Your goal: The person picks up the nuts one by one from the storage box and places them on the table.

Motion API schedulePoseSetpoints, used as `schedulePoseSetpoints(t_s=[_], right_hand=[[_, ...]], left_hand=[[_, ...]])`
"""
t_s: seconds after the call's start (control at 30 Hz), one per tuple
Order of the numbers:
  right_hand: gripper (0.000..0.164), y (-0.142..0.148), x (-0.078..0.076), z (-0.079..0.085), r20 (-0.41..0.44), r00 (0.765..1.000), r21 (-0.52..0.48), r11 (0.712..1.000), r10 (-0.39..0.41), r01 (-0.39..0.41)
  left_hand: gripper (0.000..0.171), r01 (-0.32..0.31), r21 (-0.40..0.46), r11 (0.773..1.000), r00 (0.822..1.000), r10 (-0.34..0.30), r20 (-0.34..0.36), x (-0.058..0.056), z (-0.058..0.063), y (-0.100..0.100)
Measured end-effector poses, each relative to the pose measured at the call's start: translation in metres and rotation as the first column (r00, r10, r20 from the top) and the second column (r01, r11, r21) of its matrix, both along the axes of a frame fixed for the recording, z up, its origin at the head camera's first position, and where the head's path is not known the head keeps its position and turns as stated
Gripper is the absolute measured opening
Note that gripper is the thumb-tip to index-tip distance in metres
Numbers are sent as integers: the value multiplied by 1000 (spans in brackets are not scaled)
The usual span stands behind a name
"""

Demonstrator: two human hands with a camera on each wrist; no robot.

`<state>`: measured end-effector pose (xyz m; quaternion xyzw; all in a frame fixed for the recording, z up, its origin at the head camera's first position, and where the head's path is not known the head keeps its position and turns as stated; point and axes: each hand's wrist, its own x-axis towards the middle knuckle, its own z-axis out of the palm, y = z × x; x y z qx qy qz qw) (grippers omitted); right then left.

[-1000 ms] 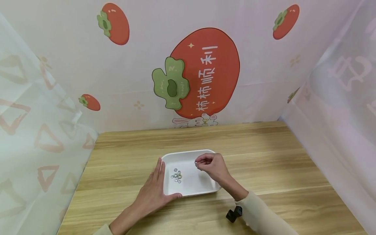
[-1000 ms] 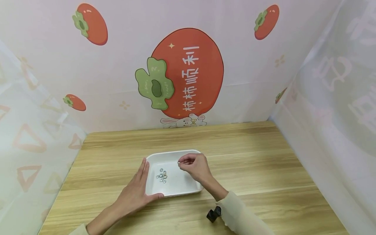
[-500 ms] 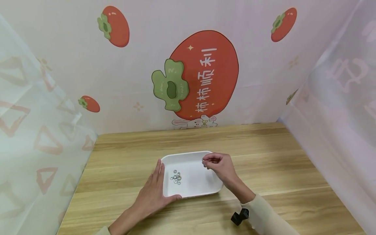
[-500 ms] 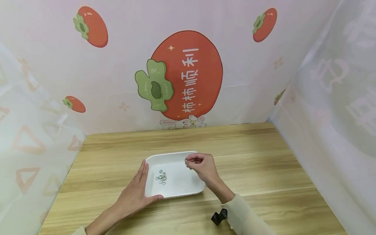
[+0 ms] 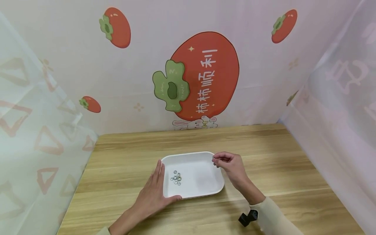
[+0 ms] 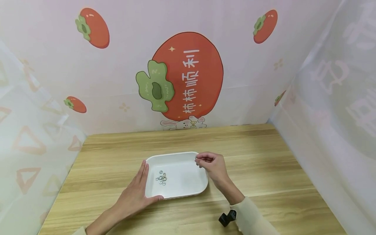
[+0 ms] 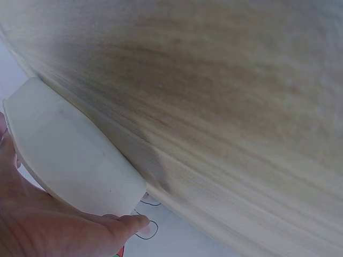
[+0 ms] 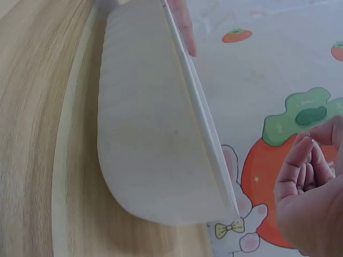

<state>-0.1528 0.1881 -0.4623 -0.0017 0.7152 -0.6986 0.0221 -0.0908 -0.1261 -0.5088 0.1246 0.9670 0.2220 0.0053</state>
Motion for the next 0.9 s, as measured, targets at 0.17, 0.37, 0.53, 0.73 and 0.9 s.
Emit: schedulePoseSetpoints(t_s=[0.17, 0.37, 0.53, 0.73, 0.9], right_hand=[[18, 13, -2, -1, -3, 1000, 6, 1000, -22, 22], [22, 27, -4, -3, -25, 999, 11, 999, -36, 36], [24, 38, -6, -5, -47, 998, 19, 999, -42, 43], [25, 53, -7, -7, -36, 997, 73, 995, -69, 71], [25, 63, -8, -7, -36, 996, 89, 993, -80, 83]], left_hand=[[140, -5, 2, 1000, 1000, 5, 11, 0, 1, 1], [140, -4, 2, 1000, 1000, 4, 19, 0, 1, 1], [139, 0, 4, 1000, 1000, 0, 5, 0, 1, -1], [140, 0, 10, 1000, 1000, 0, 13, -1, 0, -1], [140, 0, 10, 1000, 1000, 0, 17, -1, 0, -1]])
